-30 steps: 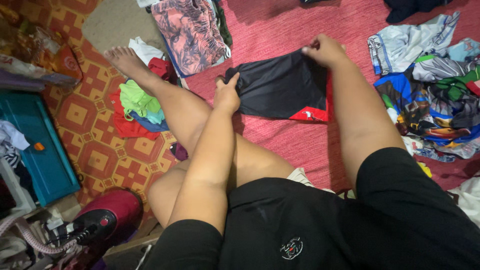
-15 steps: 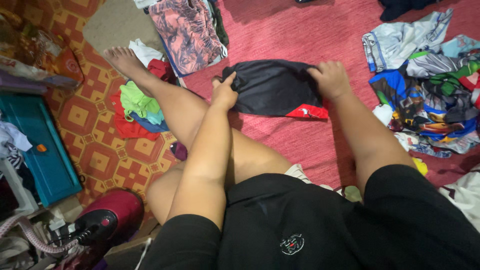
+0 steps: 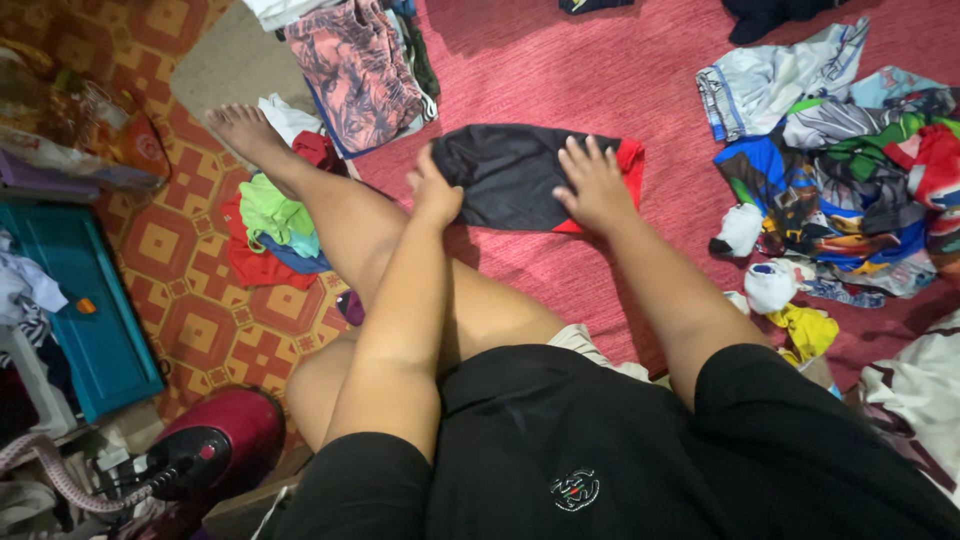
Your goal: The person sits on the floor and folds various clothing items one by one, including t-shirts, shorts, and a jersey. The folded clothes are stacked and then placed into a drawer.
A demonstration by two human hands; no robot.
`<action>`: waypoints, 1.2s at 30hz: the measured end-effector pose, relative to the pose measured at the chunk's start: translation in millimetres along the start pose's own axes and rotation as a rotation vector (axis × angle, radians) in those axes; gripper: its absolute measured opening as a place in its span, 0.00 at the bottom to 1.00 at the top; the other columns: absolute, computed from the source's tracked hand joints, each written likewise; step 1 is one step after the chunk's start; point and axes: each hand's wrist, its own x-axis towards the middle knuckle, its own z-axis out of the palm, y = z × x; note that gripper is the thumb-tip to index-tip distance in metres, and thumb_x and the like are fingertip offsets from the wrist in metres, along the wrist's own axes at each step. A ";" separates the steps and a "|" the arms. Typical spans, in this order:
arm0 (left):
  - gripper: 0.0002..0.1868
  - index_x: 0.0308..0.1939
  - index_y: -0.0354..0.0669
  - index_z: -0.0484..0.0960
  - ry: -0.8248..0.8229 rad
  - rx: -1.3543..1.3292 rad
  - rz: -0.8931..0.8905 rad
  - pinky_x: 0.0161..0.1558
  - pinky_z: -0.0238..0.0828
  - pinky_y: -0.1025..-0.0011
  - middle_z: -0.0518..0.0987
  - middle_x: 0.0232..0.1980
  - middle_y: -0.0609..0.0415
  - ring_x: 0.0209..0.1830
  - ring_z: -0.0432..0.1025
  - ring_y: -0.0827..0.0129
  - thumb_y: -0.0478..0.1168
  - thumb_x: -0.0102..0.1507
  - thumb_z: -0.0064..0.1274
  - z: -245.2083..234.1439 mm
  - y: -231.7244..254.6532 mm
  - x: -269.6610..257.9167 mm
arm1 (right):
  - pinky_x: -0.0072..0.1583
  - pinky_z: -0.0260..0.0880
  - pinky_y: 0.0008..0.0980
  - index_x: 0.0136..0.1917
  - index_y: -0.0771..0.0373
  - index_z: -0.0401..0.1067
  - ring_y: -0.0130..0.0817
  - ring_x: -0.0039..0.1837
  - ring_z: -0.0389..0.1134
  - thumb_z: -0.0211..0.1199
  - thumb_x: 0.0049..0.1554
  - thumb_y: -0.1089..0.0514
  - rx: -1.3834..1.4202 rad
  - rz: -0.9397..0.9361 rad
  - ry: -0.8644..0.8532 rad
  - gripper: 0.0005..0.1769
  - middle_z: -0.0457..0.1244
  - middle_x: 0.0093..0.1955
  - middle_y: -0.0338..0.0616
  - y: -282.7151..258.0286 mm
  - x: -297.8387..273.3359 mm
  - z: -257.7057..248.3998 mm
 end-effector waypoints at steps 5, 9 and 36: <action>0.35 0.66 0.36 0.66 0.044 0.100 0.002 0.65 0.66 0.54 0.75 0.62 0.34 0.64 0.71 0.42 0.38 0.57 0.62 -0.9 -9.5 5.4 | 0.78 0.36 0.62 0.82 0.64 0.50 0.56 0.84 0.35 0.60 0.59 0.36 -0.033 0.063 -0.086 0.49 0.39 0.85 0.54 -13.8 -1.0 -0.4; 0.34 0.67 0.35 0.71 0.170 0.017 0.412 0.62 0.69 0.53 0.78 0.58 0.32 0.61 0.72 0.40 0.32 0.54 0.56 10.0 26.6 -20.6 | 0.82 0.47 0.53 0.82 0.61 0.53 0.52 0.85 0.47 0.61 0.66 0.41 0.278 0.023 0.182 0.40 0.47 0.85 0.55 -15.3 8.8 14.2; 0.25 0.62 0.42 0.77 0.005 -0.174 0.434 0.56 0.73 0.59 0.77 0.55 0.39 0.51 0.75 0.51 0.40 0.60 0.58 83.1 -20.0 2.4 | 0.57 0.74 0.42 0.58 0.71 0.77 0.44 0.56 0.75 0.75 0.54 0.47 0.896 1.166 0.163 0.28 0.71 0.55 0.53 80.0 -13.0 9.8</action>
